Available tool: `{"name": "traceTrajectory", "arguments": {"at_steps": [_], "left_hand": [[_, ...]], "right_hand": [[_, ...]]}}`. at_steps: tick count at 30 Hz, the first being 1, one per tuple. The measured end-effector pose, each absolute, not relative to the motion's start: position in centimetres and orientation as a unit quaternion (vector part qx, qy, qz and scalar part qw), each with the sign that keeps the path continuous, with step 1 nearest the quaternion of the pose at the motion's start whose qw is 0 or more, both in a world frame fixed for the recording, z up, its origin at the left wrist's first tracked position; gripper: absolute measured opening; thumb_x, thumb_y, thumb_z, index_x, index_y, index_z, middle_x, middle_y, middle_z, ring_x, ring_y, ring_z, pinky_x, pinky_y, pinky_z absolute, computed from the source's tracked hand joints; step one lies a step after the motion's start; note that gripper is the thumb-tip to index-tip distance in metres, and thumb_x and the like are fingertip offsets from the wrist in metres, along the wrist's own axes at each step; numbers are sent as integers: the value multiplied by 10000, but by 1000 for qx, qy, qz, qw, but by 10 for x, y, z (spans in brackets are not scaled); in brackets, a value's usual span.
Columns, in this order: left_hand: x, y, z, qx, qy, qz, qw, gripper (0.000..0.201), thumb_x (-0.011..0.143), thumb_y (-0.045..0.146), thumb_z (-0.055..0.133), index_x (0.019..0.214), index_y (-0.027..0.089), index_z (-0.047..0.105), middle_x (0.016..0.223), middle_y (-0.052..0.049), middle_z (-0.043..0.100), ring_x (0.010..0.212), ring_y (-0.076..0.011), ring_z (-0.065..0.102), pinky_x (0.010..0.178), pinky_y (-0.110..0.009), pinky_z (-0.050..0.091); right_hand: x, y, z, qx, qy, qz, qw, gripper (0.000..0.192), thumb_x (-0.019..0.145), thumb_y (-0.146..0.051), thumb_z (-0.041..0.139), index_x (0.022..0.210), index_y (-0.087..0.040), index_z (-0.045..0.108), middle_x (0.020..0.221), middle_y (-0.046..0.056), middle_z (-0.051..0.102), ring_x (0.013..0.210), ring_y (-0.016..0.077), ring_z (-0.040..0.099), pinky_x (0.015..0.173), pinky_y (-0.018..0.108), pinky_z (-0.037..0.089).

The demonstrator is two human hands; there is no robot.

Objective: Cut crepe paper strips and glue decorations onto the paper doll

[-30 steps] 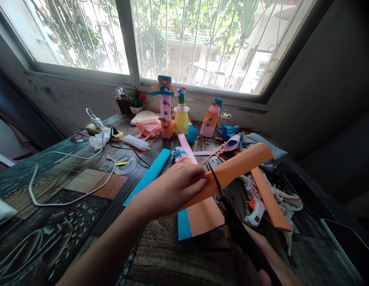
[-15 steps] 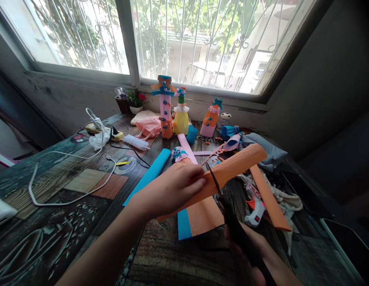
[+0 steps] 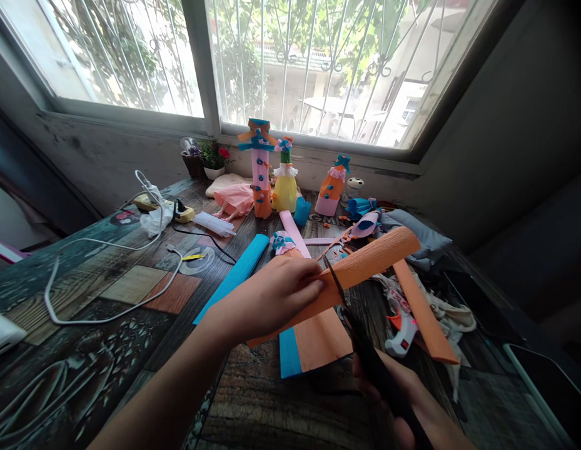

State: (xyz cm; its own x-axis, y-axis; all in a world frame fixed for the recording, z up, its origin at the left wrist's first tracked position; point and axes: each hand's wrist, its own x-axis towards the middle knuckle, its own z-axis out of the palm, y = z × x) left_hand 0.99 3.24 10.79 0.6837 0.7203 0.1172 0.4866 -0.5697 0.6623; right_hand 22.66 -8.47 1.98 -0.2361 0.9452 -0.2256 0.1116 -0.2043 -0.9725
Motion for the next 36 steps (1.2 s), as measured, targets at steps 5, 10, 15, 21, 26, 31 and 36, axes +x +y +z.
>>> {"name": "traceTrajectory", "arguments": {"at_steps": [5,10,15,21,26,31,36], "left_hand": [[10,33,107,864,354,190,303,196,895,267,412,780,166,534,779,-12,521,789,-157,482,624,-221,338],[12,35,108,870,349,186,295,209,896,249,400,760,160,531,747,-7,519,755,-149,480,624,-226,338],[11,36,108,868,355,191,292,213,891,254,407,734,160,516,741,5,518,709,-135,473,618,-231,331],[5,45,107,846,388,227,285,234,885,278,394,711,160,495,649,27,463,605,-118,442,539,-229,292],[0,54,106,828,416,247,283,249,877,315,391,718,155,498,636,25,441,589,-122,424,520,-230,293],[-8,62,105,812,436,277,270,230,868,316,391,763,157,519,704,7,510,663,-149,491,570,-243,341],[-11,61,107,811,447,278,255,241,866,336,388,758,162,514,706,4,522,666,-162,500,580,-253,341]], "right_hand": [[225,-85,22,-510,-528,580,353,517,516,-512,743,907,-194,627,801,27,528,709,200,492,614,283,455],[224,-87,30,-519,-508,599,337,603,523,-616,646,966,-208,646,898,93,569,814,278,527,502,275,464],[227,-89,31,-527,-517,593,322,685,568,-615,615,1124,-215,601,970,116,590,849,305,551,516,296,481],[232,-89,39,-538,-561,535,332,707,614,-686,591,1120,-193,600,947,92,597,846,285,541,749,372,455],[249,-77,25,-523,-588,517,336,828,511,-832,515,982,-160,629,721,21,509,660,192,458,600,289,402],[264,-67,12,-570,-581,456,360,613,617,-679,601,950,-164,613,681,0,521,622,176,485,581,277,402],[269,-52,-2,-706,-613,234,267,389,707,-474,607,928,-155,631,834,88,666,807,285,585,722,382,454]]}}
